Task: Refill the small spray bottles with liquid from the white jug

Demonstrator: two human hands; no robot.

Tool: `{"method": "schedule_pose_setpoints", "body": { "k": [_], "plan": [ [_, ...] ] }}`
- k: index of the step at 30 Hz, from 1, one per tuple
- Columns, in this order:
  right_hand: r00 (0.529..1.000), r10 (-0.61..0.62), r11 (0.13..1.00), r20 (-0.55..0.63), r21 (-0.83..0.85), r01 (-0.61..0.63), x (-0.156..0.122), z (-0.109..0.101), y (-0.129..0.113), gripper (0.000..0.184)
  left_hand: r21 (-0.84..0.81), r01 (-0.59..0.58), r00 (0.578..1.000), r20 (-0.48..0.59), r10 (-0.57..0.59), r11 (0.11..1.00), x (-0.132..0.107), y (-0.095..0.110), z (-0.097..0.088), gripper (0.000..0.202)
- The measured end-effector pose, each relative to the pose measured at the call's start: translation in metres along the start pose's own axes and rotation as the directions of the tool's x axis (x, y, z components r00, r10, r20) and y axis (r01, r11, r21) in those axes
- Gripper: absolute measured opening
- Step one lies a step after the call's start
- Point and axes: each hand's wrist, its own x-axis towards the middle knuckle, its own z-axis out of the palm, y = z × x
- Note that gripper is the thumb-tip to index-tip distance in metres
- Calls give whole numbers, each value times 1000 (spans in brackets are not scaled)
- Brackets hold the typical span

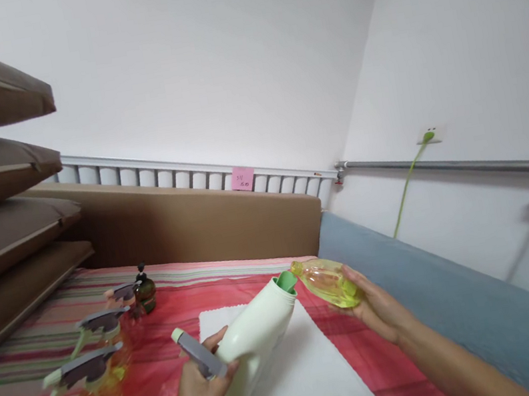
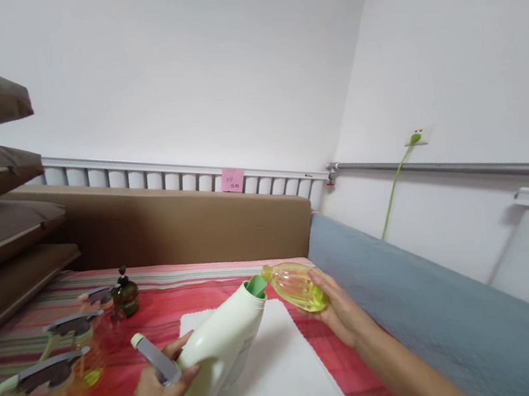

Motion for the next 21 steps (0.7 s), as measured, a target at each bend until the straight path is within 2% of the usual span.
{"method": "schedule_pose_setpoints", "body": {
  "k": [5,15,21],
  "plan": [
    [1000,-2,994,15,-110,3,3,-2,-6,31,54,-12,999,49,9,998,3,-8,-2,51],
    [1000,-25,963,17,-270,29,3,2,-22,27,9,-25,1000,13,25,1000,1,5,-2,48],
    [999,-26,950,23,-311,32,7,4,-26,31,17,-38,999,3,38,999,1,0,-2,48]
  ]
}}
